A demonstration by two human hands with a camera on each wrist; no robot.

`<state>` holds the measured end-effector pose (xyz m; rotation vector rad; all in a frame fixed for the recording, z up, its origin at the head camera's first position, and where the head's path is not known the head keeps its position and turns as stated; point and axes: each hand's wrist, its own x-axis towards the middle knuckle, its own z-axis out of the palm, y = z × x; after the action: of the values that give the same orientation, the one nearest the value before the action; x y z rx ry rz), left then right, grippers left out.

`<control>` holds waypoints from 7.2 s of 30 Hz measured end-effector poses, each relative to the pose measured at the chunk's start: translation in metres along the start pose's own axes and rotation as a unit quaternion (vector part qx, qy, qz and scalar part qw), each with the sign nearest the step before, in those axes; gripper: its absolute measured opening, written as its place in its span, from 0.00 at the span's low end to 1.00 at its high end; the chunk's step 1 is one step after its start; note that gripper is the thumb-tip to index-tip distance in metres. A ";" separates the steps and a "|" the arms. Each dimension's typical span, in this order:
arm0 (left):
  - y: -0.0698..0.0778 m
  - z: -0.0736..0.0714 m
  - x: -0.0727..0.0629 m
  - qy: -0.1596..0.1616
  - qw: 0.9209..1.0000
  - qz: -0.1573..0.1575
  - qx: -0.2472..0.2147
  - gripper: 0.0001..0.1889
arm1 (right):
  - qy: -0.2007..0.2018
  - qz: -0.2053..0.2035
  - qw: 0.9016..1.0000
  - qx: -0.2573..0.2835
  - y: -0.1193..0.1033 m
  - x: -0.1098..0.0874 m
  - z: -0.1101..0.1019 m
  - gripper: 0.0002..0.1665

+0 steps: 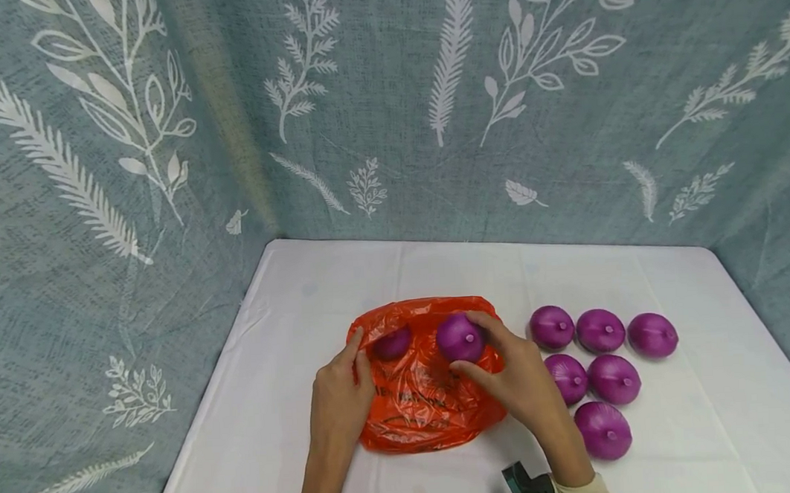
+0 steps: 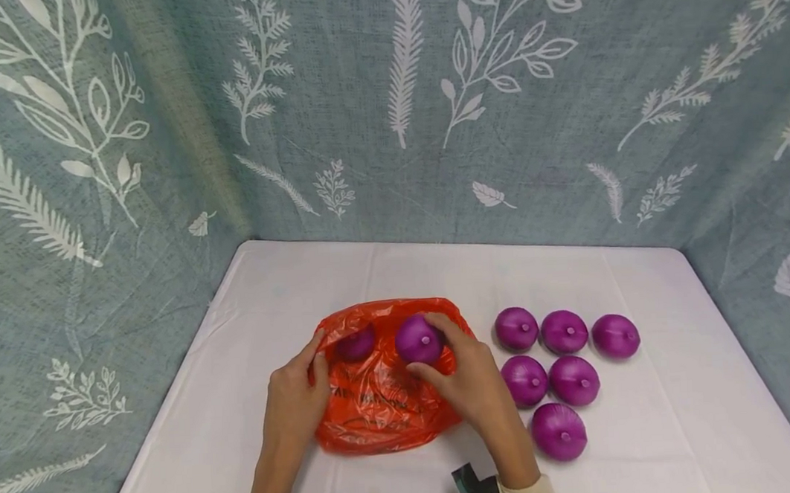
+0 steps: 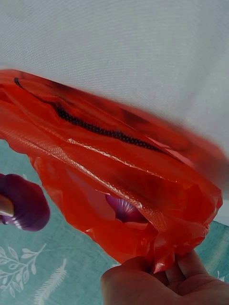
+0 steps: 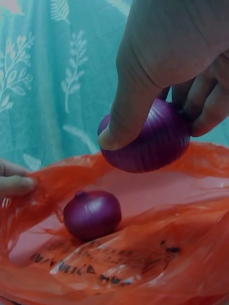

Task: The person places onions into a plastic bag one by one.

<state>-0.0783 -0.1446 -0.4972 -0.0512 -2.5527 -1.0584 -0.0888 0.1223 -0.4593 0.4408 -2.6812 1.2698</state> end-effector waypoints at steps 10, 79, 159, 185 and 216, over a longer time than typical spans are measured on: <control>-0.002 0.002 0.000 0.003 1.000 0.015 0.002 0.21 | -0.016 0.002 1.000 0.009 0.006 0.009 0.024 0.45; -0.002 0.008 0.001 0.004 1.000 0.028 0.001 0.21 | 0.036 0.112 0.990 -0.074 0.007 0.020 0.076 0.47; 0.007 0.004 0.002 0.002 1.000 0.017 0.015 0.21 | 0.193 0.326 0.923 -0.069 0.121 -0.058 -0.182 0.51; 0.004 0.003 0.000 0.003 1.000 0.018 0.015 0.21 | 0.061 0.354 0.930 -0.084 0.167 -0.060 -0.170 0.64; 0.000 0.004 -0.001 0.007 1.000 0.010 0.009 0.21 | 0.138 0.376 0.916 -0.016 0.175 -0.063 -0.152 0.60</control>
<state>-0.0786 -0.1420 -0.5001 -0.0649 -2.5429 -1.0253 -0.0848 0.3577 -0.5073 -0.8018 -2.6775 1.2913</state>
